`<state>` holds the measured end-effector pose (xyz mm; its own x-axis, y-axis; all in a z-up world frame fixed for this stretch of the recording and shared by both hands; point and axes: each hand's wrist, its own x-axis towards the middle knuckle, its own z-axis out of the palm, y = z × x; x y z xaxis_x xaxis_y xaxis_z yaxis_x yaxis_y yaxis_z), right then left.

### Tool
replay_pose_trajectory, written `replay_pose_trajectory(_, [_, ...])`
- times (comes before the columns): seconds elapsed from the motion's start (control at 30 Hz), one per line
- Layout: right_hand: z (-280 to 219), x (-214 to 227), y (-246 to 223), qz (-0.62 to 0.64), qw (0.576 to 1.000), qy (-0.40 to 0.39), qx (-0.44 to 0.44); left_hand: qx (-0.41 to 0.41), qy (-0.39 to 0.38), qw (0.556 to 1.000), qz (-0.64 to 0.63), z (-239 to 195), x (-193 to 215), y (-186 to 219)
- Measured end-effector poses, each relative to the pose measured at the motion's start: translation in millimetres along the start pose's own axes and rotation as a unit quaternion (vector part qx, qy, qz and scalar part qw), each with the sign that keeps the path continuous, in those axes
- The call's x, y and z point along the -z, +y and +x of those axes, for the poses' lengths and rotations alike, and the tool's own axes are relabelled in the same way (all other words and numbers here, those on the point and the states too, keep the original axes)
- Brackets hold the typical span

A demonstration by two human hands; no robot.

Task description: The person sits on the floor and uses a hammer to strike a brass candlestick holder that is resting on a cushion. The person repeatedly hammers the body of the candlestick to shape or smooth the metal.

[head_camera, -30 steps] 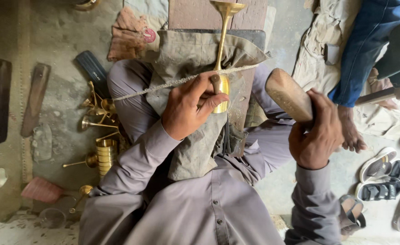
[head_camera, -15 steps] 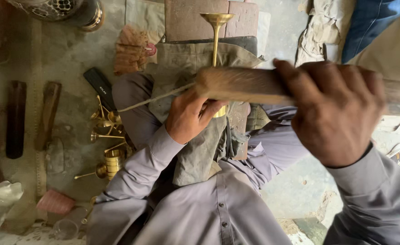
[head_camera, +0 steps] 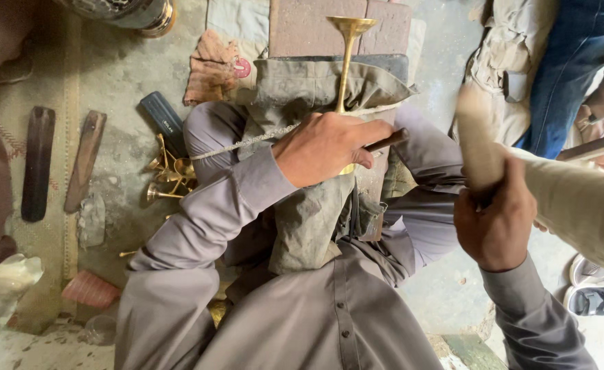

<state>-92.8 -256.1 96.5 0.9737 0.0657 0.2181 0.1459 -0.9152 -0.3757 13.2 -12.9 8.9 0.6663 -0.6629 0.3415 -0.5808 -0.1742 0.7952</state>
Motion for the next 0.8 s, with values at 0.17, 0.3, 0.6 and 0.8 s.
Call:
replay_pose_trajectory(0.17, [-11, -7, 9, 0.074, 0.989, 0.014, -0.131, 0.009, -0.023, 1.000, 0.011, 2, -2, -3])
replay_pose_trajectory(0.3, [-11, 1, 11, -0.150, 0.988, -0.022, 0.006, 0.014, 0.006, 1.000, 0.009, -7, -7, -5])
replay_pose_trajectory(0.6, [24, 19, -13, -0.175, 0.979, 0.020, 0.105, 0.096, 0.199, 0.971, -0.089, -56, -12, -15])
replay_pose_trajectory(0.8, [66, 25, -44, -0.087, 0.988, -0.024, 0.124, 0.098, 0.208, 0.970, -0.083, -59, -19, -15])
